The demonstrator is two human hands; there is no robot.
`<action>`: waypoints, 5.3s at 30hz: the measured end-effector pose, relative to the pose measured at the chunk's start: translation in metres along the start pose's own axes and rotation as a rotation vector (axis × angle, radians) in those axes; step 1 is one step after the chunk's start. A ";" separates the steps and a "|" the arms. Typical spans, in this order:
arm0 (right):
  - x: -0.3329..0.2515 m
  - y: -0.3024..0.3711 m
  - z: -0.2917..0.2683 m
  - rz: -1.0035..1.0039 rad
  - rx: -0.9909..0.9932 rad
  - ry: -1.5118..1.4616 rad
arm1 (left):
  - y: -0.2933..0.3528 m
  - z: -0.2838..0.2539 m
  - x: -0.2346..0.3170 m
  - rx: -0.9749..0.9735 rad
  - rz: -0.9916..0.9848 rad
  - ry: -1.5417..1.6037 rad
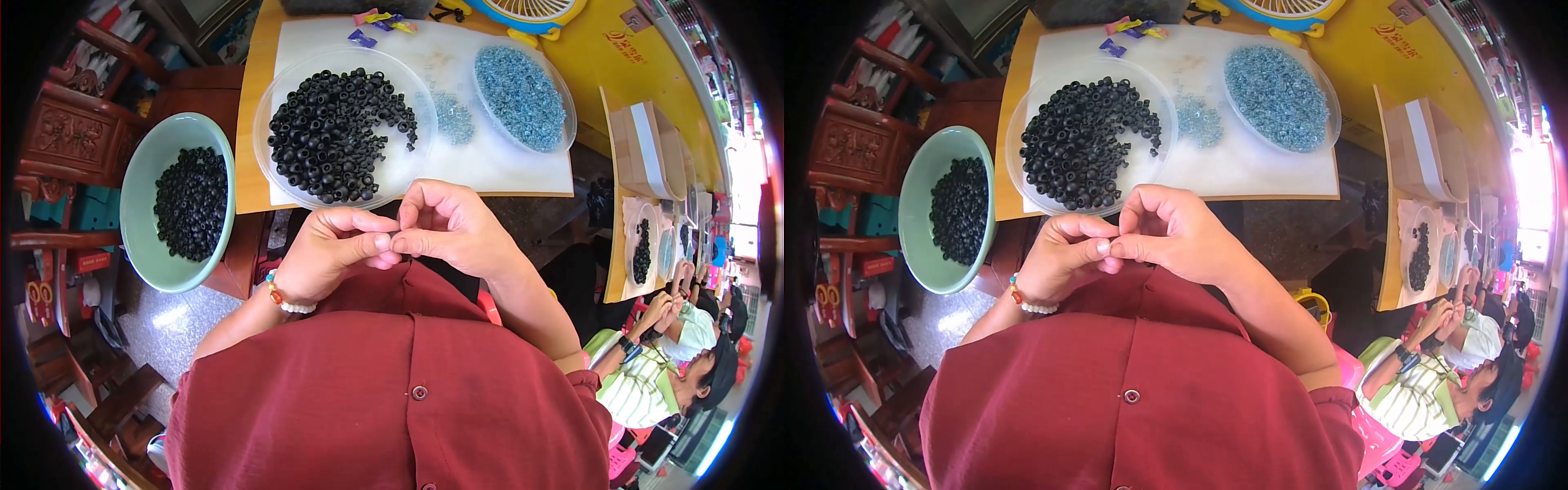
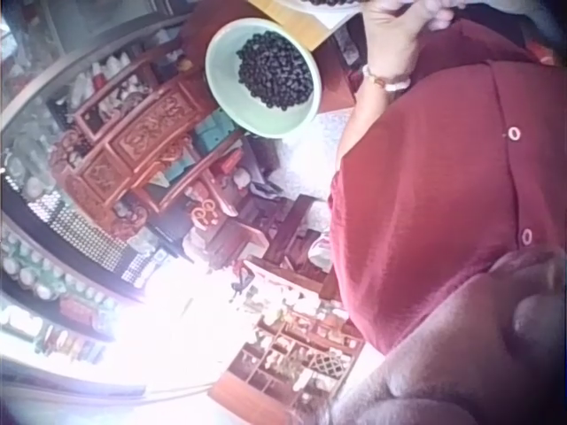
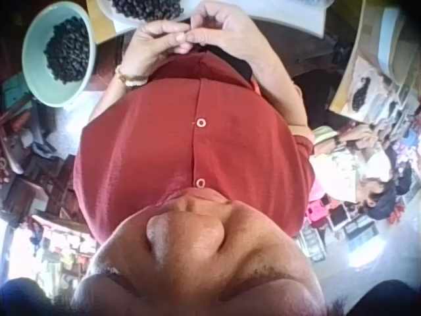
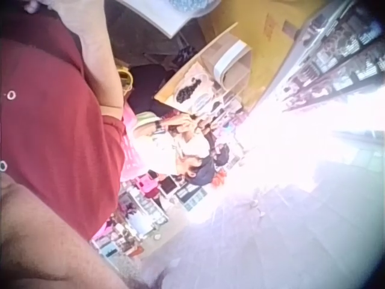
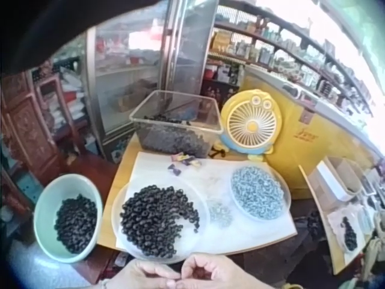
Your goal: The person manually assembles small components by repeatedly picking up black plastic beads and small metal pins from trays and inserting the pins into the beads by hand.
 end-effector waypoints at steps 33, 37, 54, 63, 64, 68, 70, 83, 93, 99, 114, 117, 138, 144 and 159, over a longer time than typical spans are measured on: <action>-0.030 -0.054 -0.023 -0.318 0.341 0.662 | -0.010 -0.014 0.020 -0.056 0.035 0.551; -0.035 -0.032 -0.009 -0.171 0.187 0.229 | -0.008 -0.012 0.021 -0.011 0.072 0.486; -0.051 0.000 0.017 -0.171 0.117 0.218 | 0.006 0.004 0.028 -0.036 0.172 0.272; -0.028 -0.004 0.015 -0.034 0.021 -0.193 | 0.013 0.006 0.035 0.024 0.385 0.054; -0.026 -0.005 0.015 -0.034 0.020 -0.193 | 0.014 0.007 0.037 0.007 0.445 -0.013; -0.017 -0.005 0.014 -0.027 0.011 -0.259 | 0.017 0.010 0.041 0.009 0.626 -0.164; -0.013 -0.005 0.011 -0.019 0.024 -0.276 | 0.017 0.011 0.045 0.021 0.710 -0.256; 0.002 0.005 0.019 0.118 -0.113 -0.458 | 0.019 0.027 0.053 -0.208 0.817 -0.383; 0.002 0.005 0.023 0.057 -0.074 -0.419 | 0.025 0.018 0.060 -0.100 0.725 -0.523; 0.002 0.004 -0.030 -0.055 0.252 0.128 | 0.066 -0.065 0.110 0.435 0.709 -0.719; 0.011 -0.023 -0.115 -0.623 0.933 1.121 | 0.034 -0.058 0.115 0.668 0.756 -1.428; 0.007 -0.025 -0.101 -0.669 0.995 1.259 | 0.003 -0.026 0.105 0.514 0.900 -1.563; 0.006 -0.011 -0.099 -0.803 1.099 1.194 | -0.051 -0.009 0.080 0.356 0.947 -1.526; 0.009 -0.010 -0.103 -0.830 1.083 1.173 | -0.056 -0.009 0.080 0.351 0.923 -1.435; 0.015 -0.004 -0.095 -0.964 1.131 1.125 | 0.003 -0.040 0.076 0.362 1.135 -1.099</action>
Point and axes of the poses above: each hand's wrist, its own y-axis away from the middle knuckle, its own z-axis out of the palm, x = y × z, the point moved 5 cm from there along -y, towards the middle knuckle, and after that the axes turned 5 degrees about x, right-handed, at the moved point
